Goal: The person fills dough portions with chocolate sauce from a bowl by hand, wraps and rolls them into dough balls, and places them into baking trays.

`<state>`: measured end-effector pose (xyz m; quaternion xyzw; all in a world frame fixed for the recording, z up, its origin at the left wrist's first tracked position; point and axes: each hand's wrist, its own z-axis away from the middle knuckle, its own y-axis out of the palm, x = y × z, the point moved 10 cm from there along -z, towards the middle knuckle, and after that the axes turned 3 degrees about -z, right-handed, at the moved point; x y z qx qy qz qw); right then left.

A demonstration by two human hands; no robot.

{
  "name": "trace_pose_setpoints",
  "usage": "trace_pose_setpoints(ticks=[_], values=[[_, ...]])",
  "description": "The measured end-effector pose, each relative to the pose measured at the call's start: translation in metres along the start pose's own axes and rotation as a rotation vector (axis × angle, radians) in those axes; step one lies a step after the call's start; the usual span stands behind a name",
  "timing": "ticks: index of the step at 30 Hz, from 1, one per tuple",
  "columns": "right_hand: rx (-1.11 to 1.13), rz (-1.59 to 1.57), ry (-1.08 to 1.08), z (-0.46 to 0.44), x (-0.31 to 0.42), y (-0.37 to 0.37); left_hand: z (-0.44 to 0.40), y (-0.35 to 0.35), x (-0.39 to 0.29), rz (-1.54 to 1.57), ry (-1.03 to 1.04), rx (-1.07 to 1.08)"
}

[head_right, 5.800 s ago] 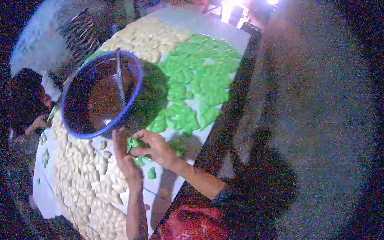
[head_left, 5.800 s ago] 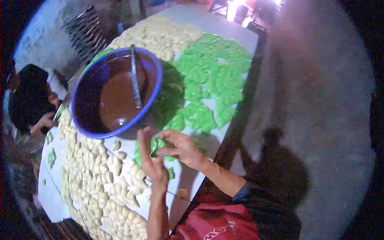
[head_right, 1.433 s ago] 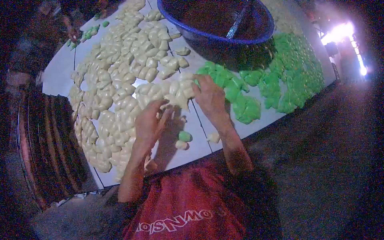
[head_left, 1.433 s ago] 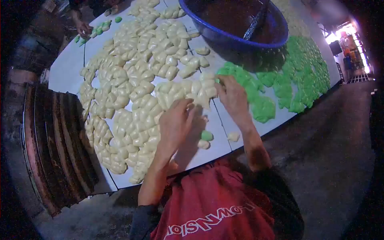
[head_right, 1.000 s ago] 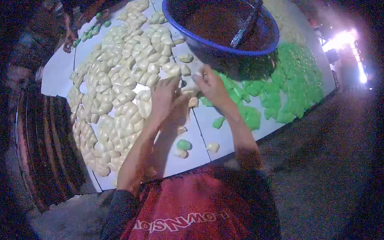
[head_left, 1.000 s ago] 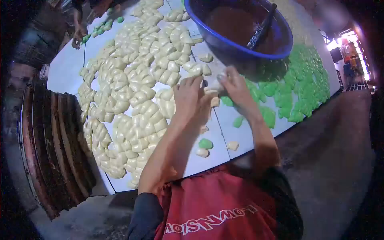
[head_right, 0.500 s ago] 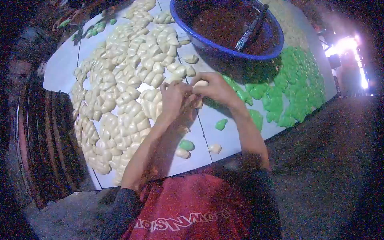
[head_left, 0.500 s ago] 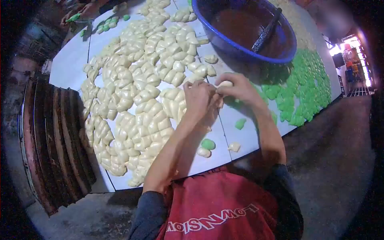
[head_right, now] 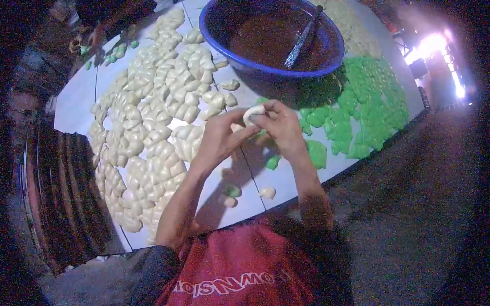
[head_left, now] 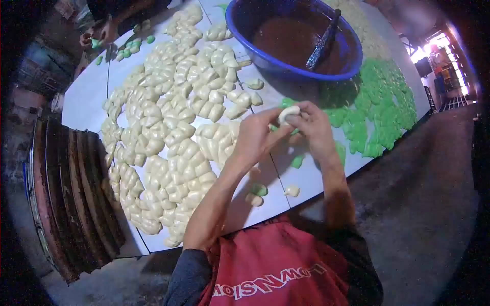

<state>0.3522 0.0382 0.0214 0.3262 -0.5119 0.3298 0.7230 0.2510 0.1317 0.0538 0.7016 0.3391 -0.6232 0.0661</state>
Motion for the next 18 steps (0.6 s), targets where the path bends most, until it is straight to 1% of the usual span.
trace_pose_setpoints(ticks=[1,2,3,4,5,6,8,9,10,12,13,14,15,16,17,18], values=[[-0.04,0.076,0.049,0.004,0.0,-0.002,0.004,0.003,0.008,0.025,-0.11,0.028],[-0.085,0.211,-0.116,0.004,0.009,-0.007,0.009,0.006,0.016,0.051,-0.217,0.059],[-0.135,0.347,-0.279,0.005,0.017,-0.007,0.011,0.007,0.023,0.019,-0.225,0.059],[-0.186,0.485,-0.441,0.012,0.028,-0.005,0.013,0.01,0.022,0.075,-0.174,0.092],[-0.18,0.279,-0.357,0.014,0.021,-0.013,0.017,0.017,0.031,0.072,-0.26,0.145],[-0.175,0.19,-0.351,0.014,0.017,-0.015,0.021,0.023,0.038,0.068,-0.345,0.197],[-0.16,0.011,-0.344,0.011,0.007,-0.019,0.02,0.025,0.018,0.27,-0.128,0.064],[-0.178,0.098,-0.302,0.018,0.022,-0.01,0.014,0.022,0.004,0.205,-0.012,0.033],[-0.166,0.082,-0.321,0.02,0.024,-0.006,0.008,0.016,-0.008,0.185,0.076,-0.079],[-0.033,-0.208,-0.334,0.02,0.021,0.005,-0.002,0.012,-0.028,0.233,0.198,-0.251],[0.002,-0.43,-0.278,0.021,0.024,0.014,-0.003,0.022,-0.034,0.326,0.204,-0.24],[0.003,-0.676,-0.257,0.03,0.037,0.022,-0.005,0.024,-0.036,0.351,0.324,-0.311],[0.019,-0.678,-0.241,0.03,0.045,0.022,-0.007,0.025,-0.04,0.368,0.447,-0.379],[0.034,-0.68,-0.228,0.028,0.051,0.022,-0.009,0.032,-0.03,0.527,0.394,-0.375],[0.014,-0.7,-0.224,0.022,0.056,0.02,-0.013,0.04,-0.022,0.579,0.323,-0.343],[0.068,-0.674,-0.155,0.014,0.059,0.021,-0.016,0.053,-0.008,0.586,0.212,-0.303]])
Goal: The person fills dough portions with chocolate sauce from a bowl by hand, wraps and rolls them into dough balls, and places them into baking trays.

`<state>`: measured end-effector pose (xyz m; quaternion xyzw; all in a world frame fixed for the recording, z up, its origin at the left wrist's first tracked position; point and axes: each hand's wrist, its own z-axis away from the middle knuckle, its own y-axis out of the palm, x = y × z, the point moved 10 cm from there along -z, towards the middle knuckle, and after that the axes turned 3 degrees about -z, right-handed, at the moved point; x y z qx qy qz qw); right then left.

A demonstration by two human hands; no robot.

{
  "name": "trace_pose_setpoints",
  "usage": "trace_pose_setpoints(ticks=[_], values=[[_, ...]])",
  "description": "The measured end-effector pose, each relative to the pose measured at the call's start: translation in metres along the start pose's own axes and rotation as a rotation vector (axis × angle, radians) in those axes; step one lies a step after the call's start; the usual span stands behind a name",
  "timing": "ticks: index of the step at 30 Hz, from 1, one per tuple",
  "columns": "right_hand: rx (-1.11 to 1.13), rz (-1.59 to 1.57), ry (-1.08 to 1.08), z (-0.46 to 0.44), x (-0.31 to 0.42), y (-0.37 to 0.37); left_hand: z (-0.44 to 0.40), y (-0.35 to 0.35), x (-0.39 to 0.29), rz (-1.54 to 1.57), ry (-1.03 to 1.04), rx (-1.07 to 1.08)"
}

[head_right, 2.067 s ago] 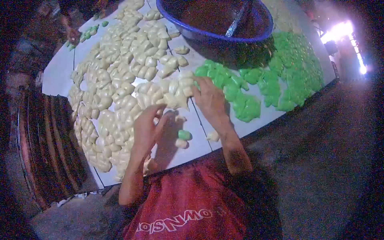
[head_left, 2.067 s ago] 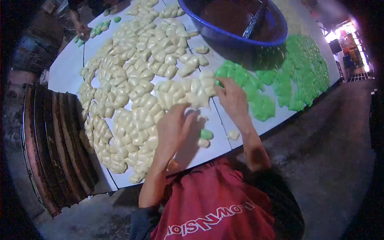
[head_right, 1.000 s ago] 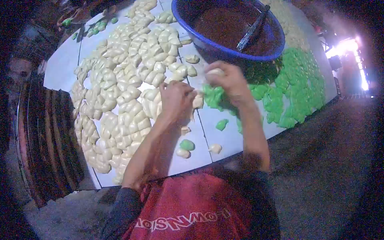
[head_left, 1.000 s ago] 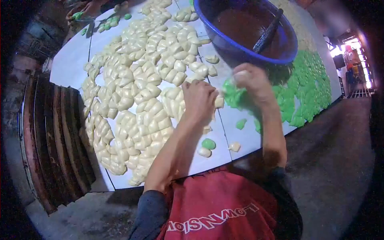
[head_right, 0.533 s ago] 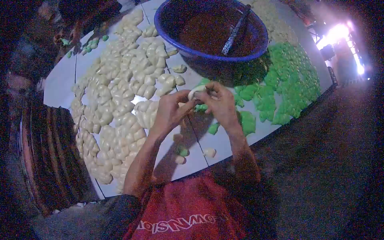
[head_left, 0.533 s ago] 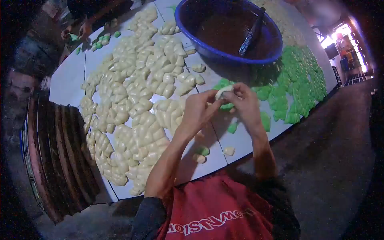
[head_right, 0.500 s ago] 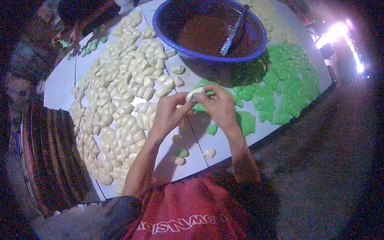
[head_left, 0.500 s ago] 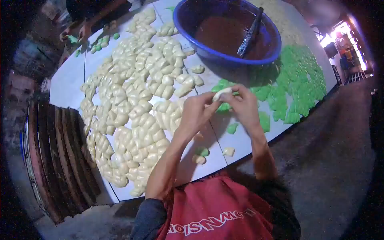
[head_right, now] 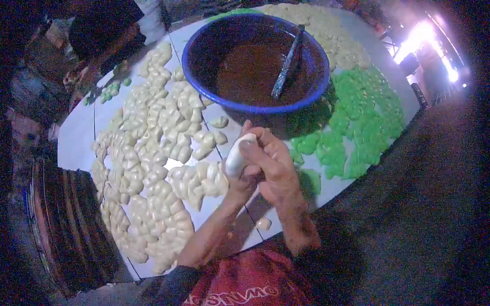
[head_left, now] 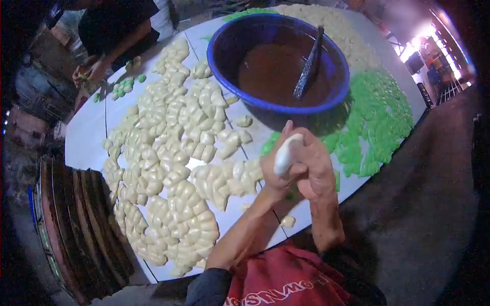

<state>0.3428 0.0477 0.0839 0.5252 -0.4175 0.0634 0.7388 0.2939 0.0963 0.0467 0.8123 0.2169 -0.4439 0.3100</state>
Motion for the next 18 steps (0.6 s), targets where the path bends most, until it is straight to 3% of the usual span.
trace_pose_setpoints(ticks=[1,3,6,7,10,13,15,18], values=[[0.029,0.022,0.084,-0.008,0.002,-0.001,0.006,0.002,0.021,-0.009,-0.115,0.006],[0.076,0.139,0.043,-0.037,0.009,0.001,0.018,0.002,0.058,-0.056,-0.378,0.094],[0.016,0.516,-0.102,-0.101,0.057,0.002,0.018,0.013,0.04,-0.02,-0.642,0.282],[0.05,0.816,-0.145,-0.127,0.068,-0.004,0.018,0.008,0.03,-0.161,-0.635,0.386],[0.231,1.434,0.003,-0.203,0.032,-0.05,0.025,-0.023,0.028,-0.234,-0.68,0.377],[0.45,1.986,0.158,-0.22,-0.012,-0.068,0.03,-0.055,0.03,-0.166,-0.703,0.228],[0.56,1.936,0.297,-0.217,-0.029,-0.079,0.033,-0.072,0.029,-0.173,-0.804,0.153],[0.672,1.878,0.45,-0.206,-0.043,-0.084,0.036,-0.082,0.032,-0.136,-0.76,0.12]])
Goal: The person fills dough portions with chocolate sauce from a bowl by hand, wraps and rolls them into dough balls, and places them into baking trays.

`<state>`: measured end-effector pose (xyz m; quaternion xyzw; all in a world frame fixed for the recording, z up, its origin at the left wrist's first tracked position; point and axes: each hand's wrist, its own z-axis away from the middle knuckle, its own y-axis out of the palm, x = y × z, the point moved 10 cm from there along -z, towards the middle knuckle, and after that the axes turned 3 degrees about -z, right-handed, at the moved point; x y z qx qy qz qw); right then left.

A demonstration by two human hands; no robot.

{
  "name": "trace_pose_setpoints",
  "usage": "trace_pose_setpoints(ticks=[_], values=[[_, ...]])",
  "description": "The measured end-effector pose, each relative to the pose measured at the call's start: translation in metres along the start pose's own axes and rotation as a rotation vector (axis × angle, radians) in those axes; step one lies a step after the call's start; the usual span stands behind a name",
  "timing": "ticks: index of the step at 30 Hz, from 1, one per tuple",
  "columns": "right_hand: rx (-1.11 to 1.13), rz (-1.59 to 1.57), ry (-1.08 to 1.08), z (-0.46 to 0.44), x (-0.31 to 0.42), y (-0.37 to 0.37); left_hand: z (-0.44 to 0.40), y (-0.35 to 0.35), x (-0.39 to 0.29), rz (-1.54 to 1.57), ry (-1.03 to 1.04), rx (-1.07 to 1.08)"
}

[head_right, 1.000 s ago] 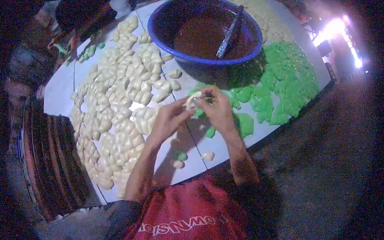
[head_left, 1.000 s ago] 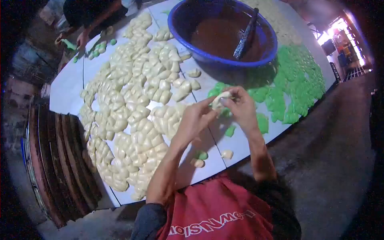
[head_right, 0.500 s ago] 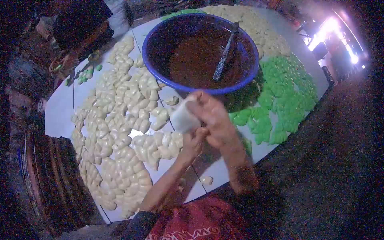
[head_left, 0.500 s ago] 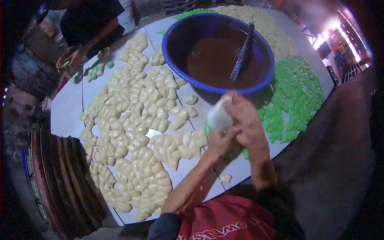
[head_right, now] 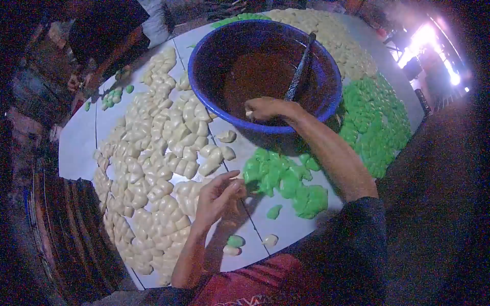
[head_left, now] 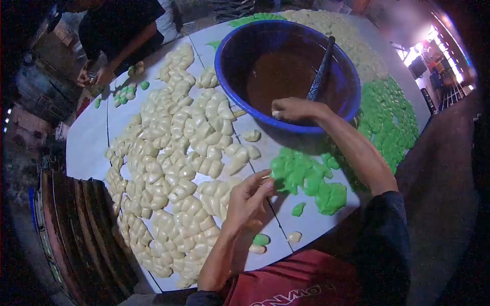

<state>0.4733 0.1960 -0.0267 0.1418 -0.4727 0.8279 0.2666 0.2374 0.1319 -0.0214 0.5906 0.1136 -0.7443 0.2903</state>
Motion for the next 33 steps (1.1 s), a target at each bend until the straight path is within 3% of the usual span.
trace_pose_setpoints(ticks=[2,3,6,8,10,12,15,17,19,21,24,25,26,29,33], values=[[0.029,-0.004,0.007,-0.001,-0.007,0.005,0.0,-0.001,0.003,0.008,-0.002,-0.004],[-0.057,0.026,-0.104,0.0,0.006,-0.001,0.001,0.0,0.0,-0.002,-0.01,-0.006],[-0.092,-0.354,0.047,0.008,-0.006,-0.019,-0.001,0.005,0.001,-0.013,0.028,0.004],[-0.326,-0.73,-0.089,0.025,-0.003,-0.04,-0.005,0.007,-0.001,-0.046,-0.044,0.028],[-0.323,-1.114,-0.135,0.061,0.024,-0.047,-0.015,0.011,-0.006,-0.036,0.035,0.014],[-0.454,-1.253,-0.249,0.088,0.046,-0.051,-0.027,0.02,-0.022,-0.031,0.1,0.016],[-0.552,-1.457,-0.34,0.116,0.069,-0.033,-0.032,0.038,-0.045,0.392,0.138,-0.024],[-0.554,-1.56,-0.336,0.127,0.076,-0.005,-0.027,0.05,-0.049,0.534,0.134,0.06],[-0.569,-1.579,-0.364,0.129,0.073,0.027,-0.018,0.054,-0.042,0.634,0.124,0.118],[-0.569,-1.613,-0.452,0.14,0.077,0.053,-0.004,0.039,-0.026,0.57,0.072,-0.01],[-0.597,-1.547,-0.366,0.145,0.071,0.091,0.014,0.005,-0.009,0.487,0.004,-0.186],[-0.719,-1.27,-0.274,0.159,0.086,0.093,0.019,-0.002,-0.003,0.461,-0.006,-0.223],[-0.707,-1.254,-0.265,0.157,0.093,0.108,0.023,-0.009,0.002,0.435,-0.015,-0.263],[-1.082,-0.644,-0.282,0.179,0.129,0.105,0.033,-0.012,-0.001,0.404,0.051,-0.262],[-1.136,-0.574,-0.209,0.175,0.134,0.12,0.046,-0.018,-0.006,0.231,0.147,-0.308]])
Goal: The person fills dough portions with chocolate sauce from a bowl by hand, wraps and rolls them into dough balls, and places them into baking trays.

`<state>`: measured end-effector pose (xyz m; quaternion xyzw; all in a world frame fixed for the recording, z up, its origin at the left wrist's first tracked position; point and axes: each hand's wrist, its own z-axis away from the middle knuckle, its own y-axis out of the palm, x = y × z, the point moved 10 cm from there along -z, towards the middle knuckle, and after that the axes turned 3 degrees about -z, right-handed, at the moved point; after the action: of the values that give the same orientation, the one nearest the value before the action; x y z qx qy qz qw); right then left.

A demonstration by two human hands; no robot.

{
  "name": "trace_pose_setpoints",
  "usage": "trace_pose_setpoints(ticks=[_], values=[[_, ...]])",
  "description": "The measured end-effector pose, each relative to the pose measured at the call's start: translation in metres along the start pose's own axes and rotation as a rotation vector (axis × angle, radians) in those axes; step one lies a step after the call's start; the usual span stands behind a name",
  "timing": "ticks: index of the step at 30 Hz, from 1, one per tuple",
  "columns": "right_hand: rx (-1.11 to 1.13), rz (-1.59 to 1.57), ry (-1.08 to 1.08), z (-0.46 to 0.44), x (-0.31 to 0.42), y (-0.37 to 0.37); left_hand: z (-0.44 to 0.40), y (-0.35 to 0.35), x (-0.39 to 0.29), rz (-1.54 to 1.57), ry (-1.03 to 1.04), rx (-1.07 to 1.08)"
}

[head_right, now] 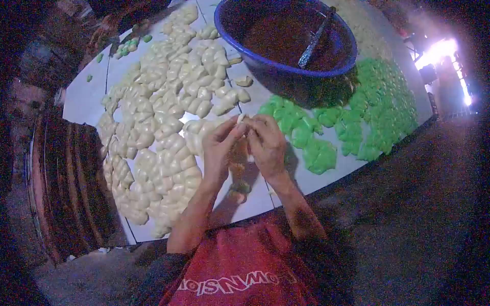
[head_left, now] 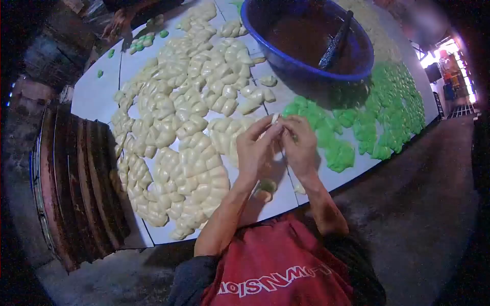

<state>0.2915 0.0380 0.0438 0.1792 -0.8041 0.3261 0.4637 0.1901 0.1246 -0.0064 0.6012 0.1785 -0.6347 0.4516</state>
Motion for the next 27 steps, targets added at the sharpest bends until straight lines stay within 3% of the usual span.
trace_pose_setpoints(ticks=[2,5,6,8,11,14,21,22,26,27], values=[[0.027,-0.021,0.099,0.003,-0.009,0.007,-0.001,-0.005,0.005,-0.004,-0.081,0.012],[0.092,-0.567,0.553,0.021,-0.05,0.028,-0.004,-0.012,0.004,-0.081,-0.18,0.075],[0.156,-0.481,0.579,0.022,-0.045,0.028,-0.005,-0.015,0.003,-0.109,-0.221,0.107],[0.252,-0.514,0.415,0.028,-0.026,0.03,-0.007,-0.024,0.007,-0.146,-0.299,0.169],[0.325,-0.258,0.084,0.028,0.004,0.026,-0.008,-0.028,-0.001,-0.116,-0.238,0.166],[0.227,-0.256,-0.101,0.025,-0.006,0.017,0.009,-0.014,-0.011,-0.04,-0.169,0.225],[-0.056,-0.585,0.085,0.039,0.005,0.021,0.023,-0.023,-0.019,-0.205,0.067,0.19],[-0.009,-0.311,0.054,0.041,0.007,0.02,0.026,-0.024,-0.017,-0.256,0.067,0.195],[-0.163,-0.091,-0.017,0.049,0.014,0.006,0.044,-0.012,-0.015,-0.17,-0.007,0.276],[-0.103,-0.098,0.054,0.051,0.007,0.01,0.05,-0.009,-0.017,-0.123,-0.027,0.307]])
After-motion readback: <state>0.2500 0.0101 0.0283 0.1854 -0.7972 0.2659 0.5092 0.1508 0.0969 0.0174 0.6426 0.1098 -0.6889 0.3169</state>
